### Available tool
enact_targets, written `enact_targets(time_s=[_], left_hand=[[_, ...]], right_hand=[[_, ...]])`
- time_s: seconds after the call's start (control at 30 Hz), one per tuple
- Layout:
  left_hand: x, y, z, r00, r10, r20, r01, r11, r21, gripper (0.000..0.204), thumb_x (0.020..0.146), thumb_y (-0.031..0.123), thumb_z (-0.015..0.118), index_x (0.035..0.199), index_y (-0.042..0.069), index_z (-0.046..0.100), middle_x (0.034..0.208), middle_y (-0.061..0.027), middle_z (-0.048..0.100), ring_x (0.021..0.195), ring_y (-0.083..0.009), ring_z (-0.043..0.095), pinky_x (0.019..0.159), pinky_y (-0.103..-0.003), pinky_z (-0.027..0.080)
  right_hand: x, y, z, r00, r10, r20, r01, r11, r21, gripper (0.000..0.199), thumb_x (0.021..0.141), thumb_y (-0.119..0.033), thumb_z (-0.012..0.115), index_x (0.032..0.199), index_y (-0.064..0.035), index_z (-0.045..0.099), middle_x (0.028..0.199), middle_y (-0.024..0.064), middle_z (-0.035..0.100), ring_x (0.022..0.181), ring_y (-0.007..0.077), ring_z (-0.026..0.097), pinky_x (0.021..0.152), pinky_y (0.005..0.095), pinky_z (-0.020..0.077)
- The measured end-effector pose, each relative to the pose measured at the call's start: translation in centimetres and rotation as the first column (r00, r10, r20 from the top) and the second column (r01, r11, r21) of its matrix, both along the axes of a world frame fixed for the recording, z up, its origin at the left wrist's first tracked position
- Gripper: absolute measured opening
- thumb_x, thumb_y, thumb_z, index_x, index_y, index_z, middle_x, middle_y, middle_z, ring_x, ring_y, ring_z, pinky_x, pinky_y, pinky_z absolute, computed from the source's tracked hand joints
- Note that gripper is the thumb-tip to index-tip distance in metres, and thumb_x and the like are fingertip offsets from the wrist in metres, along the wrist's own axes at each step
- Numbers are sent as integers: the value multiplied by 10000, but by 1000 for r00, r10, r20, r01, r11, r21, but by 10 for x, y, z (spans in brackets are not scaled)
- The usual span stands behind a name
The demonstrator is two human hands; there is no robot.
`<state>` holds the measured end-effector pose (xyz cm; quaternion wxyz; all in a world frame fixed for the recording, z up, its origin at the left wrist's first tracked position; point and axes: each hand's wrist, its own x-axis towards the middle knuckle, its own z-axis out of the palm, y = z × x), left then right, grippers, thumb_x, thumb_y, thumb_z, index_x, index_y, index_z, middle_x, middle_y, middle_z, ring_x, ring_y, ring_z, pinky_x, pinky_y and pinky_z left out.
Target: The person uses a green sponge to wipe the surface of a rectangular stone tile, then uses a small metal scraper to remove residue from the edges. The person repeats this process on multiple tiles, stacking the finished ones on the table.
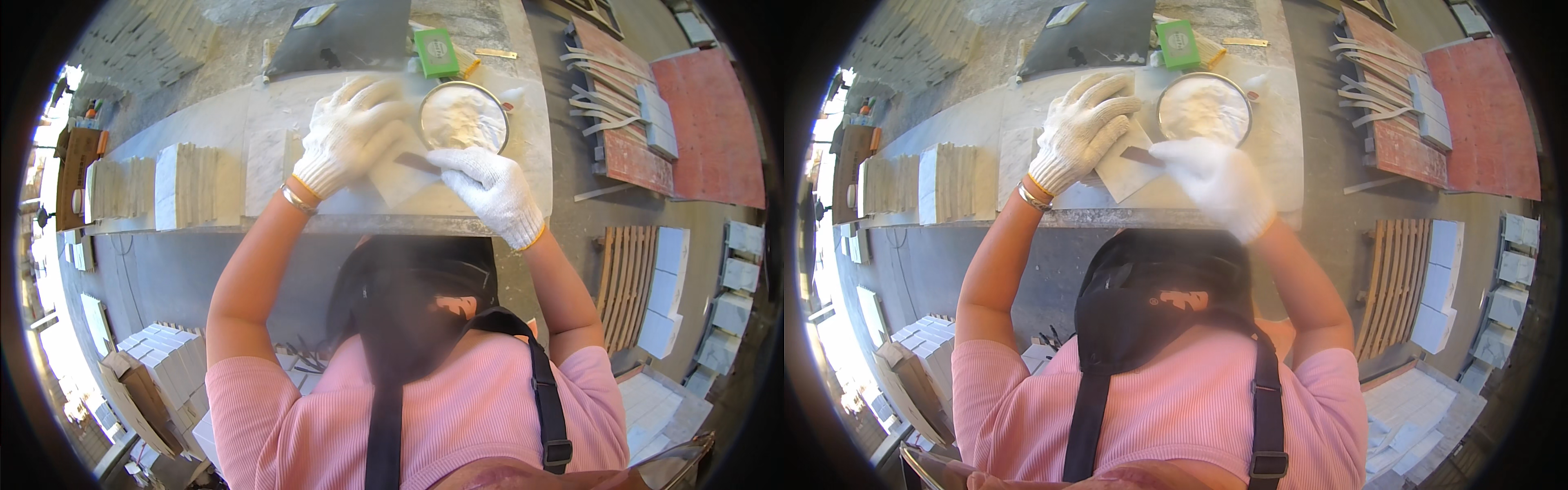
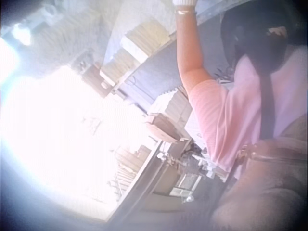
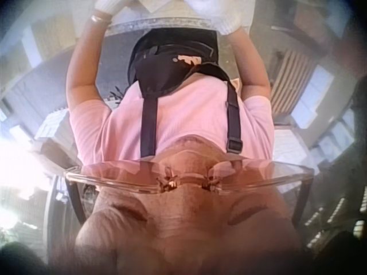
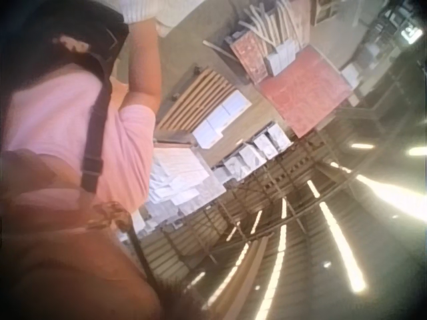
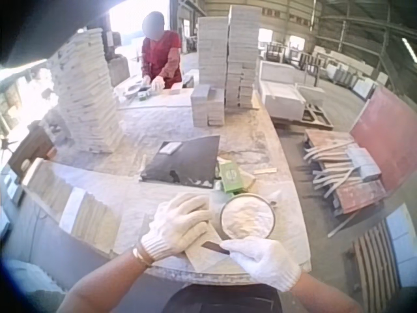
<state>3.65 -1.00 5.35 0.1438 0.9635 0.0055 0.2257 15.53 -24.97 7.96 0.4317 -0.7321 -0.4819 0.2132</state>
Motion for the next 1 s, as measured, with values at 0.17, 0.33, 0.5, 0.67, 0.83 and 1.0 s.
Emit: enact_targets(time_s=[0.17, 0.33, 0.5, 0.67, 0.83, 1.0], left_hand=[[1, 0, 0, 1000, -17, -1, 17, 1000, -11, 308, 975, 312, 613, 1226, 178, 733, 1406, -110, 626, 1321, -365, 545, 1047, -499, 454], [0, 0, 1, 1000, 8, 12, -8, 1000, 22, 314, 976, 321, 610, 1226, 175, 731, 1388, -118, 634, 1298, -372, 561, 1025, -502, 468], [0, 0, -1, 1000, -16, -6, 15, 1000, -20, 323, 975, 328, 605, 1225, 166, 730, 1398, -120, 627, 1313, -370, 550, 1047, -505, 450], [0, 0, 1, 1000, 2, -5, -2, 1000, -9, 326, 975, 321, 599, 1230, 165, 727, 1403, -123, 621, 1336, -372, 532, 1075, -509, 430], [-1, 0, 1, 999, -35, 1, 35, 999, -36, 336, 983, 313, 587, 1254, 164, 719, 1407, -121, 619, 1356, -369, 518, 1090, -518, 413], [-2, -5, 3, 996, 87, 1, -87, 995, 37, 405, 962, 347, 642, 1314, 151, 686, 1449, -147, 596, 1382, -421, 493, 1128, -521, 395]], right_hand=[[-1, -1, -1, 997, -48, 58, 44, 997, 70, 271, 935, -23, 701, 1200, -28, 757, 1093, 144, 776, 1023, 219, 738, 935, 322, 550], [-18, 0, 3, 996, -35, 77, 35, 999, 4, 283, 926, -14, 703, 1204, -30, 753, 1057, 146, 772, 969, 235, 744, 889, 330, 560], [-16, 3, 2, 995, -73, 73, 68, 996, 59, 262, 932, -76, 674, 1182, -80, 756, 1057, 169, 751, 972, 337, 723, 859, 384, 570], [-43, -8, -5, 975, 169, 147, -174, 985, 19, 293, 902, -24, 739, 1194, -30, 750, 1048, 157, 768, 922, 250, 755, 835, 343, 577], [-55, -32, -6, 983, -125, -136, 124, 992, -19, 533, 869, -16, 796, 1383, -37, 657, 968, 98, 770, 831, 126, 707, 797, 298, 572], [-57, -50, -7, 941, -313, -131, 325, 942, 86, 630, 842, 26, 815, 1437, -64, 627, 936, 87, 758, 789, 100, 677, 775, 289, 579]])
